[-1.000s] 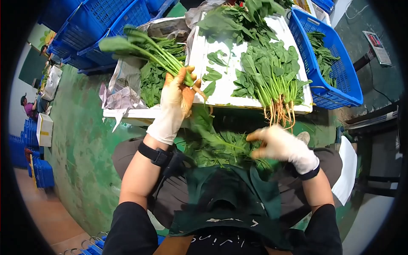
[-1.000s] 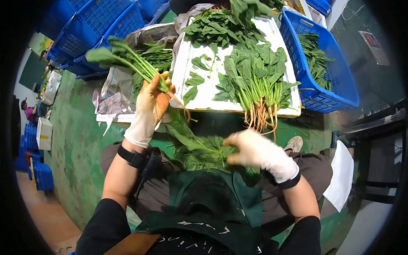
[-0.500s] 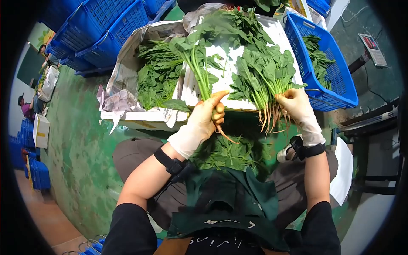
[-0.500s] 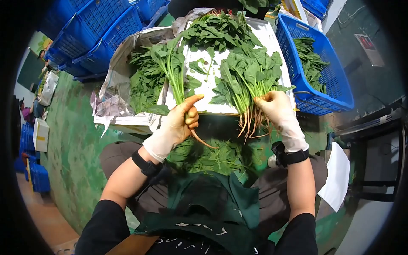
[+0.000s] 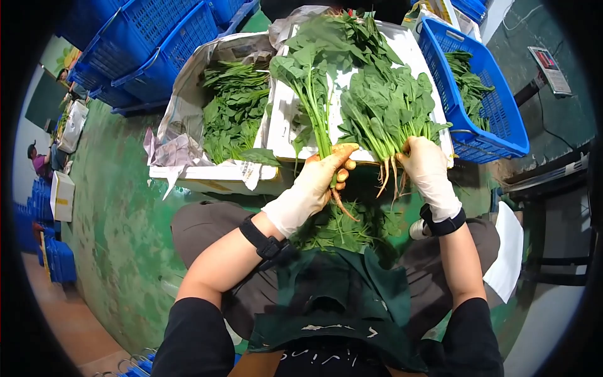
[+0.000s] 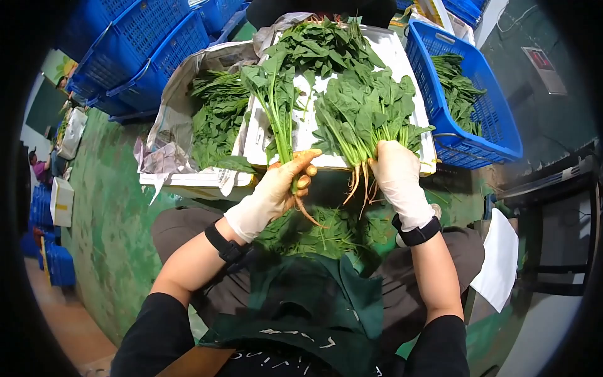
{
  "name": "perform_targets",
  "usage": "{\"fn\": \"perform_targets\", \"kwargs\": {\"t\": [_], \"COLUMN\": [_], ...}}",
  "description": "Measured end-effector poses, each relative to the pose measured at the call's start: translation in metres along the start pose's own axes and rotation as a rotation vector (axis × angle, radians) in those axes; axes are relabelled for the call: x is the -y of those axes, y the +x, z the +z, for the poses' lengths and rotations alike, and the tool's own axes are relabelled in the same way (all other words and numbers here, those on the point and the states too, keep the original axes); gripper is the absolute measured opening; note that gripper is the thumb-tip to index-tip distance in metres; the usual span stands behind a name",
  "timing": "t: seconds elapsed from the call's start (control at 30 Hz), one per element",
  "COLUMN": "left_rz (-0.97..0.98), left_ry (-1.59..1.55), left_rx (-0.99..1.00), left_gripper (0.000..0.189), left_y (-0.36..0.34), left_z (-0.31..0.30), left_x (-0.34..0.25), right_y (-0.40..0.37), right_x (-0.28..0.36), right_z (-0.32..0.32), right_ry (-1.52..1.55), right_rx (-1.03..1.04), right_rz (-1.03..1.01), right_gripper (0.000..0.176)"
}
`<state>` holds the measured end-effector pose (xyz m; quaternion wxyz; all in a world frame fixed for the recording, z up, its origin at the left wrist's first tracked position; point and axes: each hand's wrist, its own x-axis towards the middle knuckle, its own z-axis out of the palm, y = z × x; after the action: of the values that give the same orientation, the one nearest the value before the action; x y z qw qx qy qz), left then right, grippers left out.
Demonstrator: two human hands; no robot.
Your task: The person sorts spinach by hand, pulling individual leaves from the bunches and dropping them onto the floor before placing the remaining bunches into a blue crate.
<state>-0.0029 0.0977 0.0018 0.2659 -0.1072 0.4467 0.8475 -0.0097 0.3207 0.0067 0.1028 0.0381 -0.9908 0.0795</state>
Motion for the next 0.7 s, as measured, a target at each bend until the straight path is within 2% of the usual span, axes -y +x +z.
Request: {"fn": "perform_targets", "kwargs": {"t": [0.13, 0.23, 0.33, 0.37, 0.43, 0.47, 0.53, 0.57, 0.63, 0.67, 0.7], "left_rz": [-0.017, -0.023, -0.034, -0.033, -0.013, -0.013, 0.014, 0.013, 0.017, 0.020, 0.022], "left_ry": [0.033, 0.047, 0.061, 0.060, 0.073, 0.072, 0.102, 0.102, 0.062, 0.036, 0.034], "left_rx": [-0.011, -0.015, -0.028, -0.027, 0.030, 0.030, 0.089, 0.089, 0.090, 0.127, 0.126], "left_gripper": [0.022, 0.023, 0.025, 0.025, 0.027, 0.027, 0.030, 0.030, 0.036, 0.040, 0.040], "left_y": [0.000, 0.000, -0.002, -0.002, -0.003, -0.002, 0.001, 0.001, 0.002, 0.004, 0.005], "left_z": [0.000, -0.002, 0.001, 0.001, 0.000, -0.001, -0.002, -0.001, 0.004, 0.002, 0.003], "left_x": [0.000, 0.002, 0.000, 0.001, 0.002, 0.004, 0.007, 0.009, 0.012, 0.015, 0.017], "right_y": [0.000, 0.009, 0.020, 0.022, 0.026, 0.026, 0.024, 0.021, 0.011, 0.005, -0.002], "right_x": [0.002, -0.001, -0.009, -0.011, -0.018, -0.018, -0.013, -0.008, 0.011, 0.016, 0.022], "right_z": [-0.003, -0.001, -0.025, -0.029, -0.034, -0.033, -0.033, -0.035, -0.038, -0.034, -0.025], "right_ry": [-0.066, -0.098, 0.361, 0.640, 0.830, 0.829, 1.109, 1.109, 1.140, 1.161, 1.237], "right_rx": [0.033, 0.047, 0.182, 0.232, 0.314, 0.314, 0.399, 0.400, 0.265, 0.243, 0.261], "right_rz": [-0.038, 0.005, 0.225, 0.345, 0.407, 0.406, 0.501, 0.501, 0.397, 0.298, 0.281], "right_gripper": [0.022, 0.018, 0.019, 0.017, 0.014, 0.014, 0.011, 0.011, 0.009, 0.007, 0.006]}}
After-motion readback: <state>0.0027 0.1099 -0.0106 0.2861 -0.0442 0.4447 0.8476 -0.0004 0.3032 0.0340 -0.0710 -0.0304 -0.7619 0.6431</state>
